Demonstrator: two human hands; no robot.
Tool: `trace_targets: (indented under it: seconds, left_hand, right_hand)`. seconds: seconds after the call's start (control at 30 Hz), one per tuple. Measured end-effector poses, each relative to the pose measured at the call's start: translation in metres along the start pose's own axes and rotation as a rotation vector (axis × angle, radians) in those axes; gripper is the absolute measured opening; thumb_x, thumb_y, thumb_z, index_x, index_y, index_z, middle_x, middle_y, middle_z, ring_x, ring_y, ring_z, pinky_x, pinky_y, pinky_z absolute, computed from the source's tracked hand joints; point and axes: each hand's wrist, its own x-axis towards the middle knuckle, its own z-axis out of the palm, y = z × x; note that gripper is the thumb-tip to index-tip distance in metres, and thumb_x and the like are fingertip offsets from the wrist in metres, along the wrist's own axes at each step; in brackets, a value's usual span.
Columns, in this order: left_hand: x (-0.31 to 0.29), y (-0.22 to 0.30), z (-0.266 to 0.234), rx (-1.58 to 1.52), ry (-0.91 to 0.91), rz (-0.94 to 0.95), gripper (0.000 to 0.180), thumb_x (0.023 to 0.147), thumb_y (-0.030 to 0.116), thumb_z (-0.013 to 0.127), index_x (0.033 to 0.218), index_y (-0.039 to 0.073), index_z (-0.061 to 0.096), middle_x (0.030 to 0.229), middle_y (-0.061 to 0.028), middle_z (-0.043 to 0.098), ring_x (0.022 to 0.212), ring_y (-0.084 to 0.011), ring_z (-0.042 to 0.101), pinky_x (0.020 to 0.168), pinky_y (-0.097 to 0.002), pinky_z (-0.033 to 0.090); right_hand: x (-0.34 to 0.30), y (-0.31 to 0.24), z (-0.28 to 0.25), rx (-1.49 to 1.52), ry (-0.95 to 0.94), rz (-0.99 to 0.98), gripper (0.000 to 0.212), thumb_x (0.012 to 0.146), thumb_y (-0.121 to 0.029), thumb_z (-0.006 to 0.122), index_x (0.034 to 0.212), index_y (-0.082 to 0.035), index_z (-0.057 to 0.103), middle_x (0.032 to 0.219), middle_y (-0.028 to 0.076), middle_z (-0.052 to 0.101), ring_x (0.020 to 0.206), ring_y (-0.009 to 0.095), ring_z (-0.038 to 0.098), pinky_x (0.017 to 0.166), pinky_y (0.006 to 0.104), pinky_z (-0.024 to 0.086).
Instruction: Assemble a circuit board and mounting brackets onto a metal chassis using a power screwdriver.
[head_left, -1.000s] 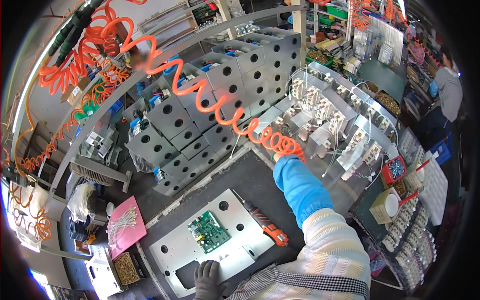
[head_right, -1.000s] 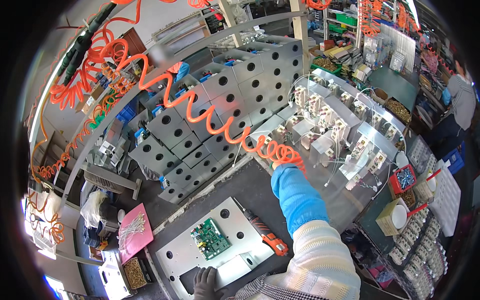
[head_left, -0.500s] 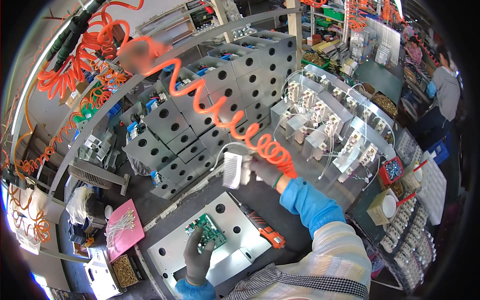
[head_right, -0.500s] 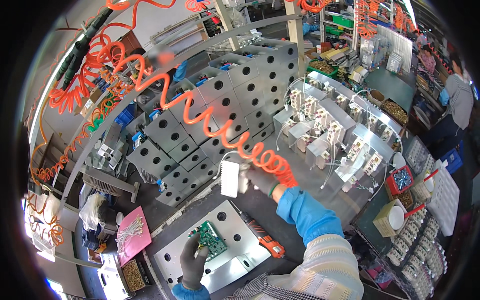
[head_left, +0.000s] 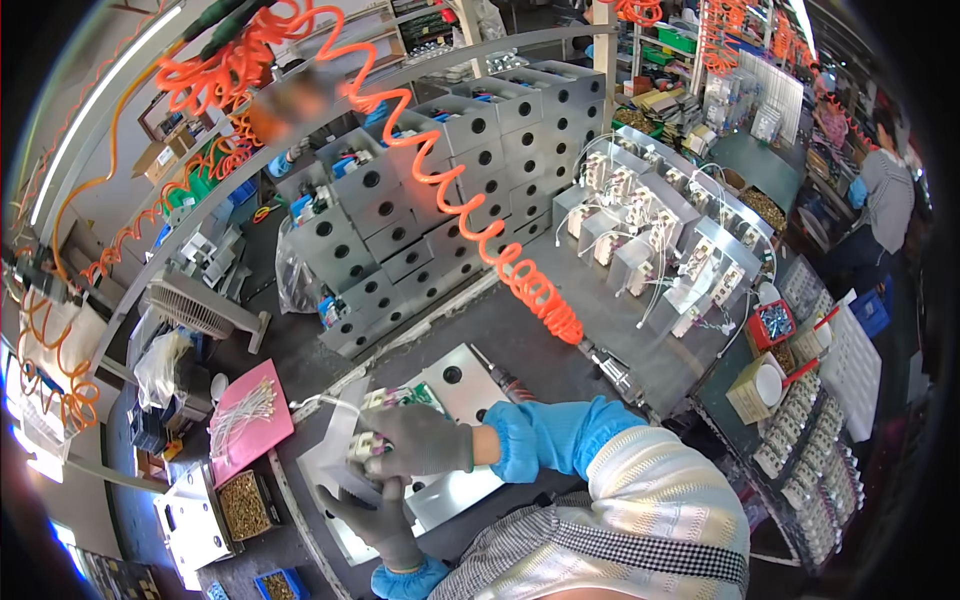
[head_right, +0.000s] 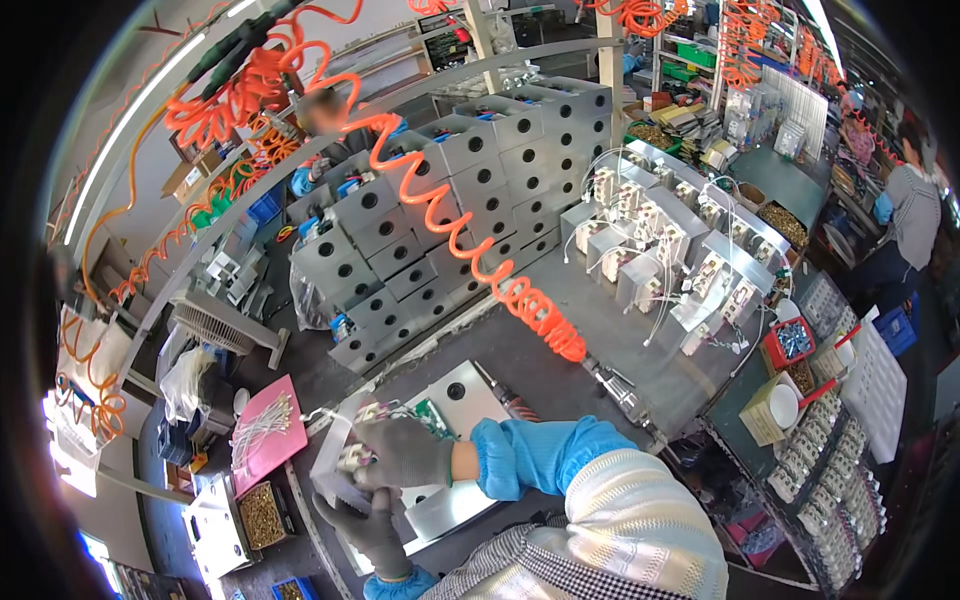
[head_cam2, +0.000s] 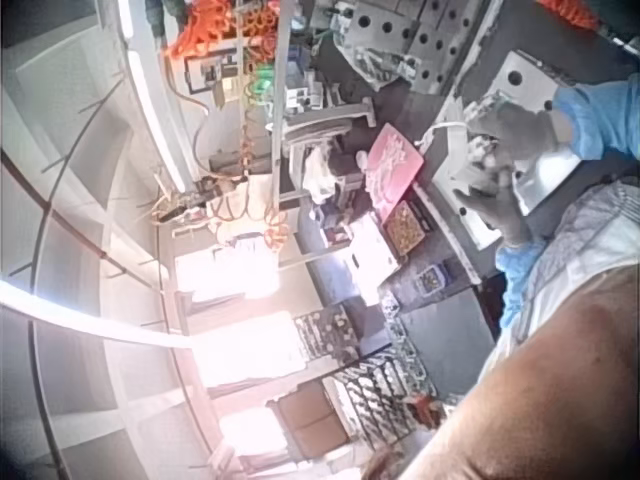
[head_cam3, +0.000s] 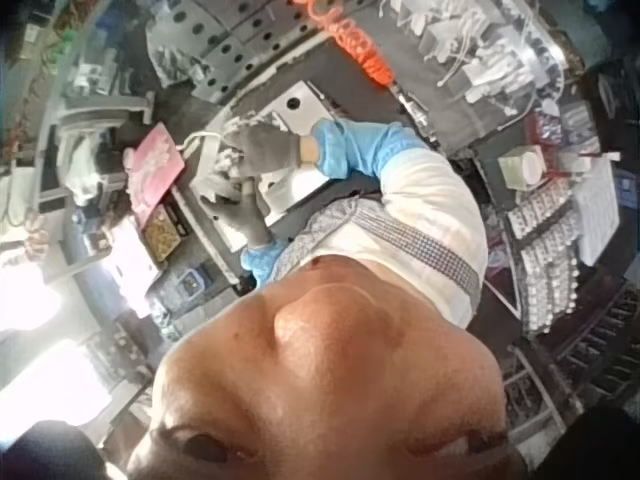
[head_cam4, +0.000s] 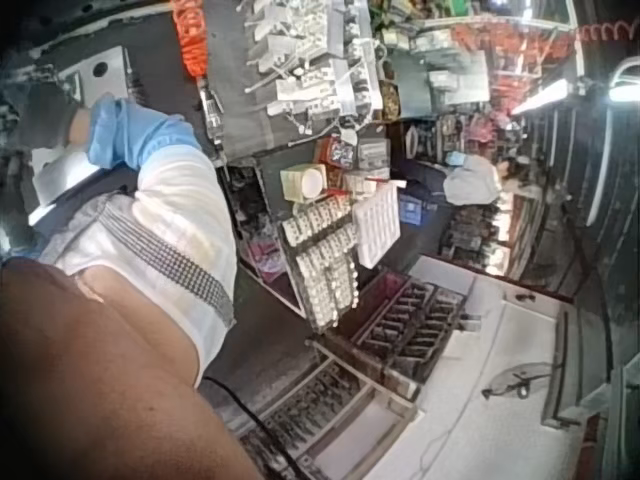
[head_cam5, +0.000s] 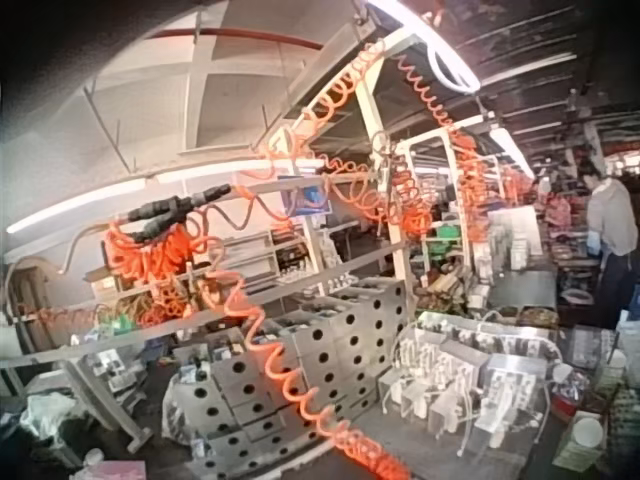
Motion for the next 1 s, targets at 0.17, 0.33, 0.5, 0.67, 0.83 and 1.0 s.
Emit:
trace_targets:
  seconds: [0.17, 0.33, 0.5, 0.67, 0.83, 1.0]
  left_hand:
    - [-0.005, -0.002, -0.072, 0.026, -0.146, -0.068, 0.054, 0.098, 0.023, 0.069, 0.141, 0.001, 0.046, 0.122, -0.0121, 0.06, 0.1, -0.0196, 0.063, 0.085, -0.033, 0.053]
    - [-0.01, -0.055, -0.153, 0.364, -0.275, 0.222, 0.054, 0.103, 0.043, 0.053, 0.14, 0.003, 0.052, 0.124, -0.0105, 0.063, 0.106, -0.024, 0.066, 0.091, -0.0394, 0.054]
    - [0.006, -0.102, -0.212, 0.565, -0.283, 0.402, 0.053, 0.099, 0.039, 0.058, 0.138, 0.003, 0.055, 0.127, -0.0125, 0.063, 0.111, -0.0272, 0.065, 0.095, -0.041, 0.053]
    - [0.06, -0.122, -0.252, 0.815, -0.255, 0.511, 0.052, 0.096, 0.035, 0.064, 0.137, 0.003, 0.058, 0.131, -0.0146, 0.063, 0.115, -0.0304, 0.064, 0.099, -0.0425, 0.053]
    - [0.011, -0.147, -0.351, 1.152, -0.233, 0.47, 0.052, 0.092, 0.03, 0.07, 0.135, 0.003, 0.061, 0.135, -0.0166, 0.063, 0.119, -0.0335, 0.063, 0.102, -0.0441, 0.052]
    - [0.037, -0.081, -0.349, 1.514, -0.162, 0.226, 0.053, 0.089, 0.027, 0.074, 0.134, 0.002, 0.064, 0.138, -0.0182, 0.063, 0.123, -0.0361, 0.063, 0.105, -0.0453, 0.052]
  right_hand:
    - [0.005, -0.044, 0.055, -0.099, -0.143, -0.032, 0.054, 0.083, -0.036, 0.074, 0.121, 0.001, 0.059, 0.099, 0.023, 0.07, 0.087, 0.042, 0.071, 0.078, 0.0489, 0.057]
    - [-0.005, -0.077, 0.084, -0.109, -0.288, -0.159, 0.053, 0.087, -0.037, 0.073, 0.124, -0.001, 0.058, 0.097, 0.02, 0.07, 0.083, 0.038, 0.072, 0.07, 0.0491, 0.057]
    - [-0.053, -0.026, 0.077, -0.094, -0.286, -0.262, 0.071, 0.086, -0.041, 0.074, 0.144, -0.008, 0.05, 0.125, 0.019, 0.066, 0.108, 0.037, 0.068, 0.088, 0.0464, 0.054]
    - [-0.105, 0.025, 0.102, -0.636, -0.448, -0.284, 0.08, 0.08, -0.038, 0.078, 0.149, -0.012, 0.046, 0.137, 0.011, 0.057, 0.118, 0.029, 0.059, 0.094, 0.0449, 0.047]
    - [-0.084, 0.024, 0.114, -0.607, -0.444, -0.15, 0.061, 0.08, -0.028, 0.069, 0.134, -0.004, 0.056, 0.121, 0.015, 0.063, 0.104, 0.032, 0.064, 0.088, 0.0433, 0.05]
    - [-0.045, 0.004, 0.069, -0.435, 0.043, -0.213, 0.043, 0.077, -0.004, 0.066, 0.12, -0.002, 0.063, 0.107, 0.018, 0.066, 0.098, 0.04, 0.064, 0.089, 0.0498, 0.051]
